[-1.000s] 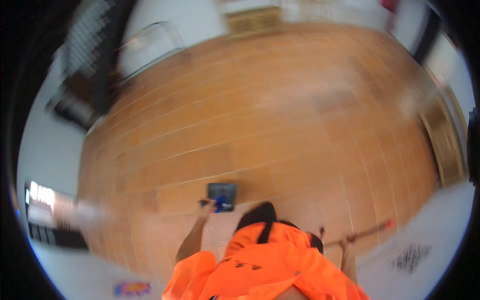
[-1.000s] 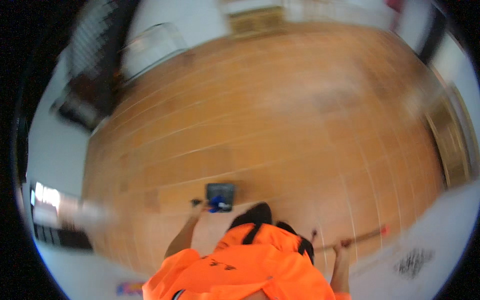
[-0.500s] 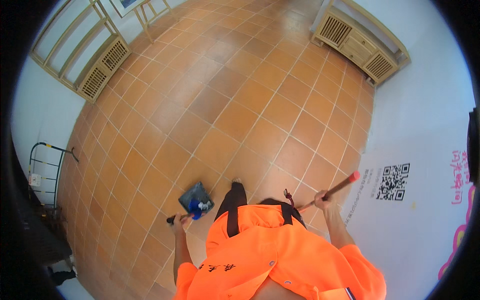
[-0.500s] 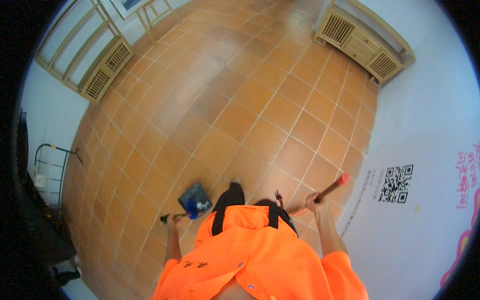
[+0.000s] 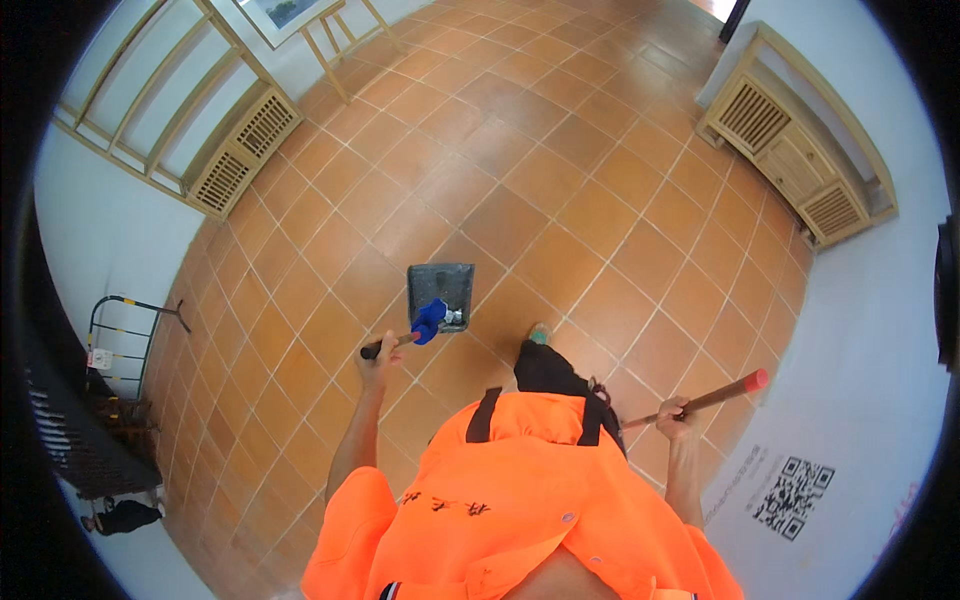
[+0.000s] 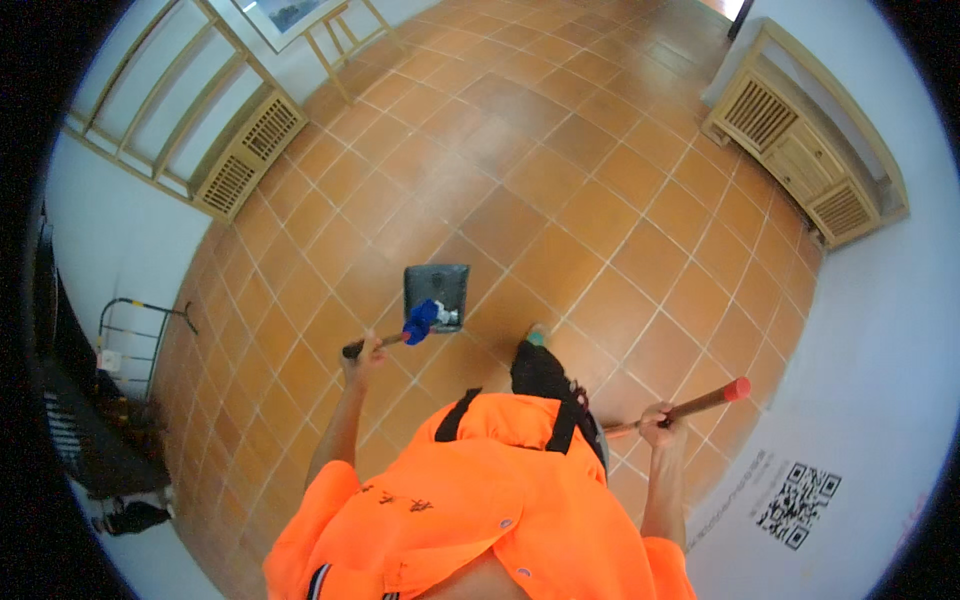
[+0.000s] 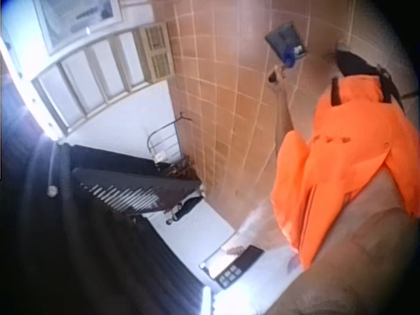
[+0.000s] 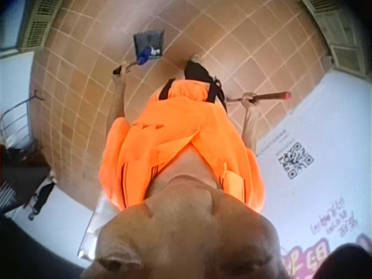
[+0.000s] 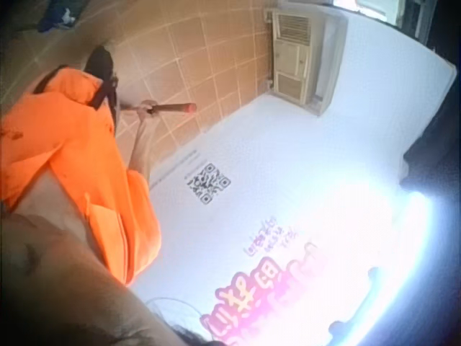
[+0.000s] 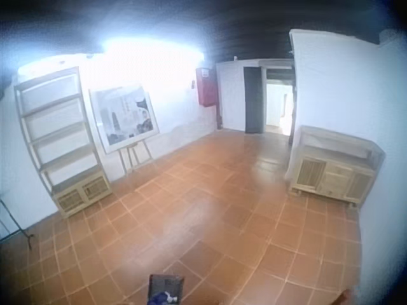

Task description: The person sweeps a tiled floor using a broom and dustpan, collecting debris into the dustpan. They move through a hallway with display boards and then sweep a staircase, maintaining a continuous cleaning motion.

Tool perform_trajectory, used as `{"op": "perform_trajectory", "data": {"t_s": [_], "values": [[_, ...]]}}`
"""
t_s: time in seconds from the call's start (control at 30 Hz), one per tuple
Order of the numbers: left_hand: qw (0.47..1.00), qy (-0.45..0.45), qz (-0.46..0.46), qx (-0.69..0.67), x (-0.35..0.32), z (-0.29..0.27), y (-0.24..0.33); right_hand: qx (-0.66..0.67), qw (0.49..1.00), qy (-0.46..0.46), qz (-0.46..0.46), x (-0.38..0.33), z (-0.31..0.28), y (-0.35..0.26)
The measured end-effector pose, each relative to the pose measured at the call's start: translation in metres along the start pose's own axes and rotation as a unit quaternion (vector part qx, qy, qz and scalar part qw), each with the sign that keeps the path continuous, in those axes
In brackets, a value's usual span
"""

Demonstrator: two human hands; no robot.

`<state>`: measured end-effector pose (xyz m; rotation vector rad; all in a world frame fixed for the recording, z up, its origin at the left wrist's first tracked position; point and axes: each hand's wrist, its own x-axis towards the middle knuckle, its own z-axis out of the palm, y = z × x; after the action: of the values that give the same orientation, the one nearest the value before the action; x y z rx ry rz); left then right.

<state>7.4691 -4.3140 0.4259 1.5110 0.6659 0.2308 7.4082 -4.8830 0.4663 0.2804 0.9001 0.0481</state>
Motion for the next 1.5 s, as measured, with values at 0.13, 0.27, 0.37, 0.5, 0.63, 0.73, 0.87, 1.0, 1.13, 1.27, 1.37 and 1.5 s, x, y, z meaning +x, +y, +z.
{"op": "perform_trajectory", "data": {"t_s": [0.13, 0.27, 0.37, 0.5, 0.63, 0.73, 0.87, 1.0, 1.13, 1.27, 1.37, 1.5], "values": [[0.999, -0.018, 0.034, 0.014, 0.070, 0.081, 0.052, -0.001, 0.999, -0.038, 0.016, 0.061, 0.101, -0.012], [0.999, -0.039, -0.002, 0.012, 0.131, 0.156, 0.087, -0.002, 0.997, -0.059, 0.045, 0.127, 0.210, -0.013], [0.998, -0.025, -0.049, 0.016, 0.176, 0.203, 0.091, -0.036, 0.999, -0.032, 0.006, 0.175, 0.300, 0.005], [0.996, -0.025, -0.089, 0.007, 0.257, 0.270, 0.086, -0.070, 0.991, -0.106, 0.053, 0.231, 0.398, 0.010], [0.982, -0.064, -0.134, -0.117, 0.358, 0.318, 0.043, -0.033, 0.981, -0.184, 0.050, 0.281, 0.490, 0.014], [0.987, -0.091, -0.127, 0.026, 0.405, 0.422, 0.106, -0.056, 0.969, -0.238, 0.039, 0.313, 0.554, -0.016], [0.984, -0.136, -0.104, -0.054, 0.498, 0.470, 0.131, -0.100, 0.963, -0.246, 0.039, 0.352, 0.627, -0.012], [0.988, -0.143, -0.039, 0.029, 0.545, 0.587, 0.225, -0.201, 0.950, -0.238, 0.026, 0.390, 0.700, -0.026], [0.989, -0.138, -0.035, 0.034, 0.615, 0.664, 0.229, -0.242, 0.944, -0.217, 0.051, 0.455, 0.774, -0.048], [0.988, -0.143, -0.049, 0.034, 0.678, 0.751, 0.239, -0.309, 0.942, -0.127, 0.039, 0.505, 0.837, -0.089], [0.988, -0.147, -0.027, 0.035, 0.729, 0.802, 0.252, -0.317, 0.942, -0.103, 0.032, 0.540, 0.895, -0.100], [0.990, -0.135, -0.039, 0.028, 0.781, 0.872, 0.287, -0.364, 0.931, -0.041, -0.004, 0.591, 0.966, -0.111]]}}
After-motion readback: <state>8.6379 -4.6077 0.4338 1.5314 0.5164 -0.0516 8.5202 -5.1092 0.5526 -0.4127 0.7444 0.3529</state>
